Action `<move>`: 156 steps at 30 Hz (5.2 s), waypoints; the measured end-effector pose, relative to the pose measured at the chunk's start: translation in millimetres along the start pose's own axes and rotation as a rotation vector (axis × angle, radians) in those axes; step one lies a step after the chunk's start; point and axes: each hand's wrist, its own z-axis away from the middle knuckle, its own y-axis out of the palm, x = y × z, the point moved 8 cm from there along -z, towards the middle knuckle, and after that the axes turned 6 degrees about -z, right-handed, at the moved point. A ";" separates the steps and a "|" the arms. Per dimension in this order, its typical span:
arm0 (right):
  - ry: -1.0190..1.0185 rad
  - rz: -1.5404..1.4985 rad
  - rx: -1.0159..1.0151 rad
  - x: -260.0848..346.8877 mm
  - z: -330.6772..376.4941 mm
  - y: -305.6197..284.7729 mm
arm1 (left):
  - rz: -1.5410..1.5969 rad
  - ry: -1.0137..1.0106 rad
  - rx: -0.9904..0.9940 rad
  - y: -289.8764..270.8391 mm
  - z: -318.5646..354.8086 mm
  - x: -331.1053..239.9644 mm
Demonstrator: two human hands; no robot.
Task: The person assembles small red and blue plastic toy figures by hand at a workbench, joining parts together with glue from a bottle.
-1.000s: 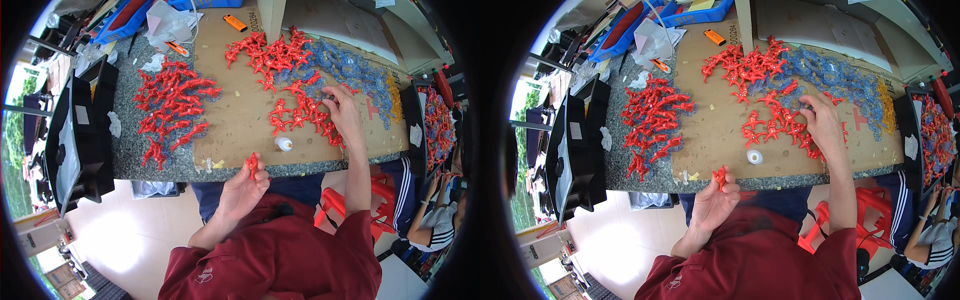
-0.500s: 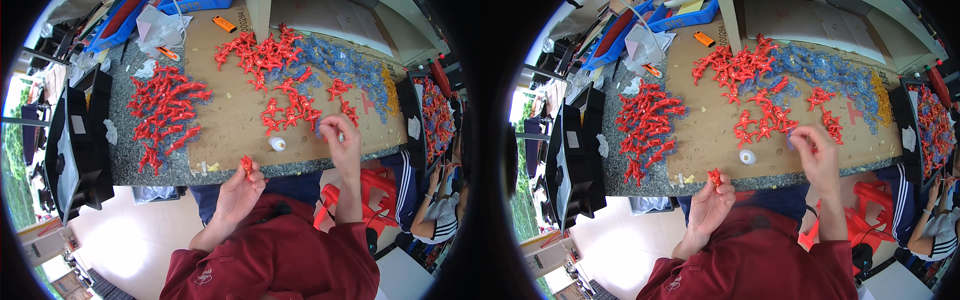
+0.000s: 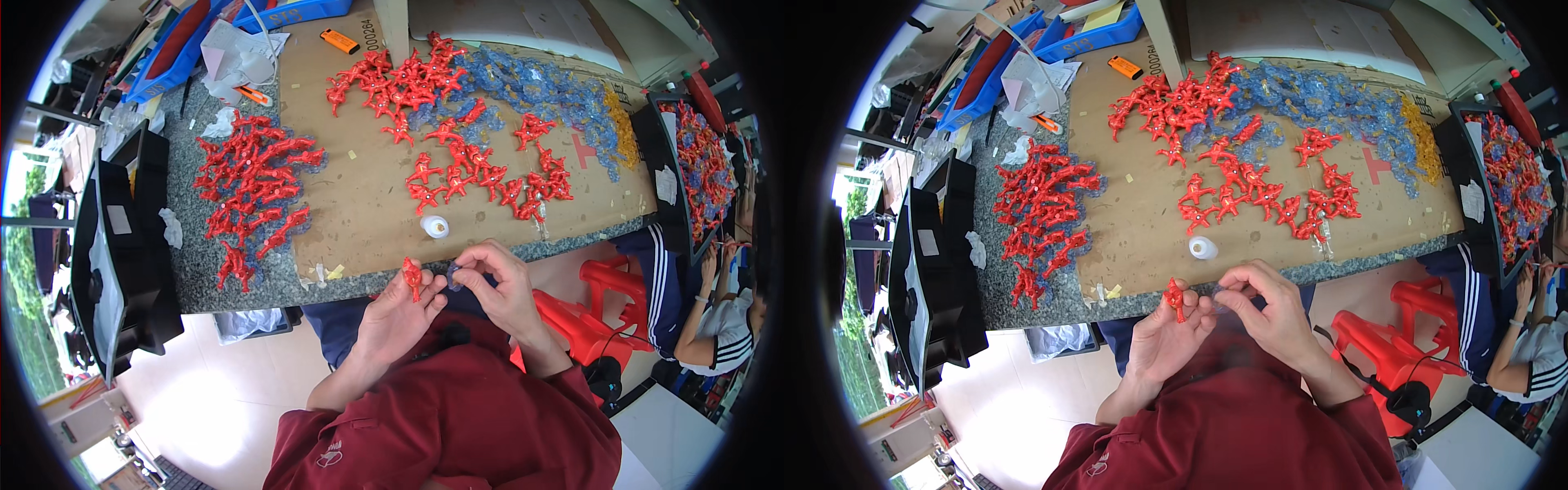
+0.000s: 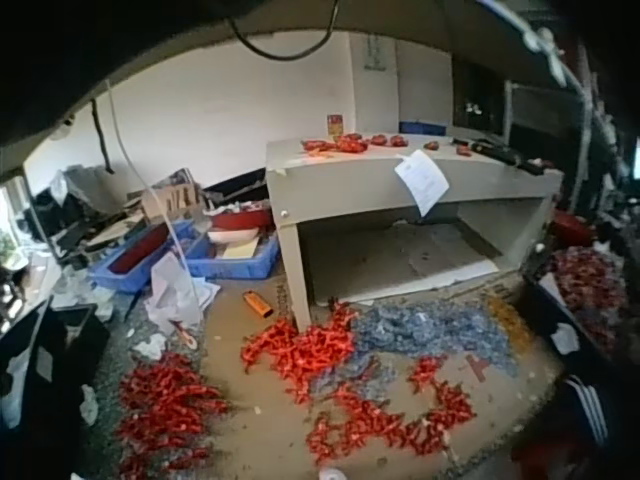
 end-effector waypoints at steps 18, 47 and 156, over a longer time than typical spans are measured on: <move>0.227 -0.572 0.243 -24.6 12.4 19.8 | -0.040 0.043 -0.023 -2.3 4.5 -4.4; -0.140 -0.378 0.194 3.2 17.2 14.0 | -0.886 0.439 0.108 9.9 9.9 -27.7; -0.255 -0.031 -0.107 -7.4 -9.4 -1.5 | -0.594 0.243 -0.088 19.4 -12.9 -55.0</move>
